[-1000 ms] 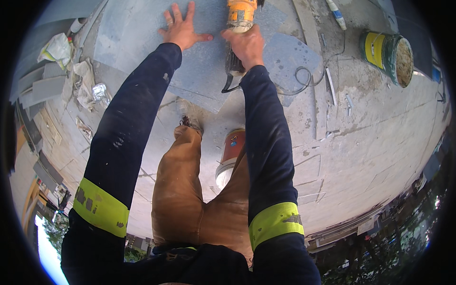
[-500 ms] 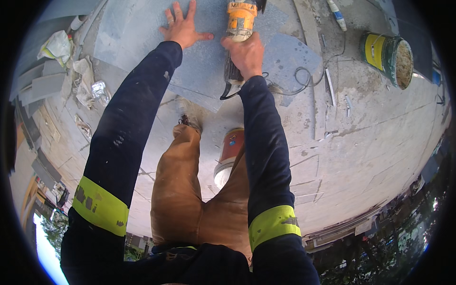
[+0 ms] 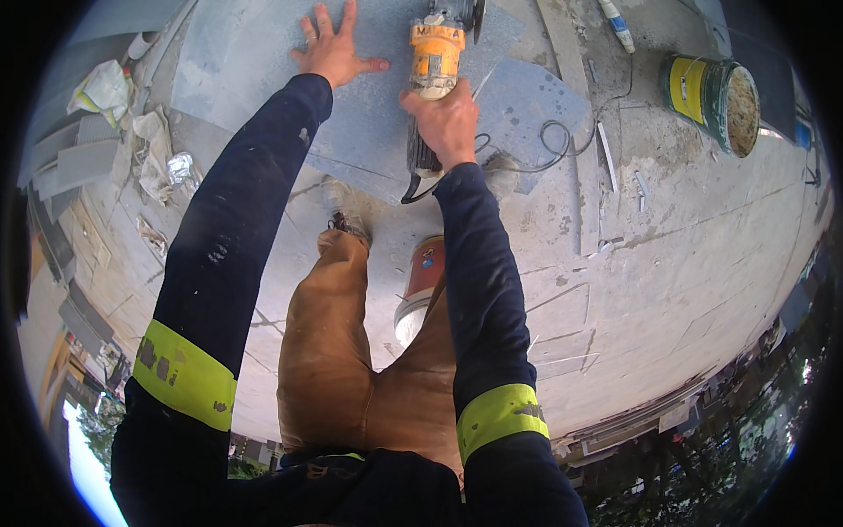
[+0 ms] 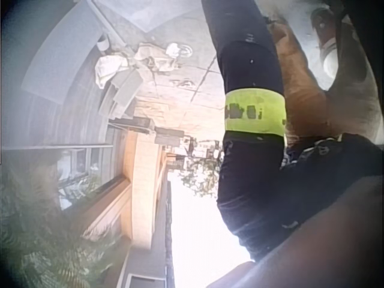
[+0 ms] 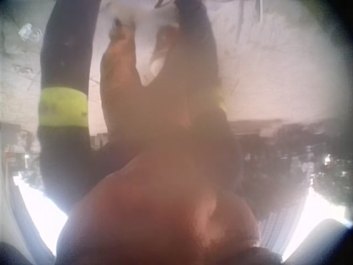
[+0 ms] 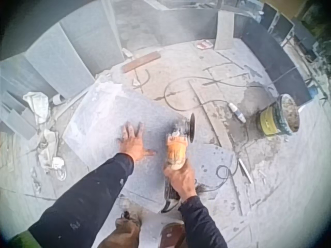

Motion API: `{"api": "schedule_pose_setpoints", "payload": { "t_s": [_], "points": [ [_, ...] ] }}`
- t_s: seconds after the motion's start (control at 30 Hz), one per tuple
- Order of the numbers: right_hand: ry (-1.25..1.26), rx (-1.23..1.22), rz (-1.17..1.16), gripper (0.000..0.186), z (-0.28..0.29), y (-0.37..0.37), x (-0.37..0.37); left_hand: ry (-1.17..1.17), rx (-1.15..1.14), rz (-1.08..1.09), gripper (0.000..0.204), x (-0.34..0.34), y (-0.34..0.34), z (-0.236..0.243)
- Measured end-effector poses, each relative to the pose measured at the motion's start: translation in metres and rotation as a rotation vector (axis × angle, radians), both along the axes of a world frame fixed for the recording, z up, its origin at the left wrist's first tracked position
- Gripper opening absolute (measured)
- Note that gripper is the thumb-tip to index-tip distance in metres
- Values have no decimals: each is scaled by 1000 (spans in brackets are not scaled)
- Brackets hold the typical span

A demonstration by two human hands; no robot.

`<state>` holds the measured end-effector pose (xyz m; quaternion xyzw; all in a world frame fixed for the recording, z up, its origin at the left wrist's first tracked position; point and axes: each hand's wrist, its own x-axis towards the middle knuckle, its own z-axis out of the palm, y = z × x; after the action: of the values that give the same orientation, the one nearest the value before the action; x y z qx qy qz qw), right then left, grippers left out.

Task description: The person uses an angle grinder to cut a large grey tile on a construction site. They guide the tool along the tile surface, then hand the cut piece to a coworker.

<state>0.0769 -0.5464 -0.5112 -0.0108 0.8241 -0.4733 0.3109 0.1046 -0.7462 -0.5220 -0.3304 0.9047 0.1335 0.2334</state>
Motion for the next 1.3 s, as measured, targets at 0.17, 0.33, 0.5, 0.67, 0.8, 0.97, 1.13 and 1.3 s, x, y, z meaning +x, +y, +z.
{"api": "schedule_pose_setpoints", "payload": {
  "t_s": [0.17,0.33,0.5,0.67,0.8,0.97,1.13,1.3],
  "points": [
    [-1,0,-9,57,-6,0,-1,17,-17,3,130,1,1,-1],
    [-28,-88,-47,56,-15,-10,-16,22,-4,8,130,1,1,2],
    [-114,-164,-77,57,-22,-21,-35,24,-6,3,130,1,2,2],
    [-72,-83,-42,49,-28,-28,-45,15,-9,-2,130,1,2,1],
    [-86,-157,-57,49,-28,-26,-44,4,-12,-6,130,0,0,0],
    [-43,-74,-35,55,-24,-19,-33,6,-12,-11,131,0,1,0],
    [-46,-41,-34,49,-16,-13,-19,0,-14,-11,130,0,1,2],
    [-18,-33,-30,56,-6,-6,-7,-4,-2,-9,129,0,2,4]
  ]
}}
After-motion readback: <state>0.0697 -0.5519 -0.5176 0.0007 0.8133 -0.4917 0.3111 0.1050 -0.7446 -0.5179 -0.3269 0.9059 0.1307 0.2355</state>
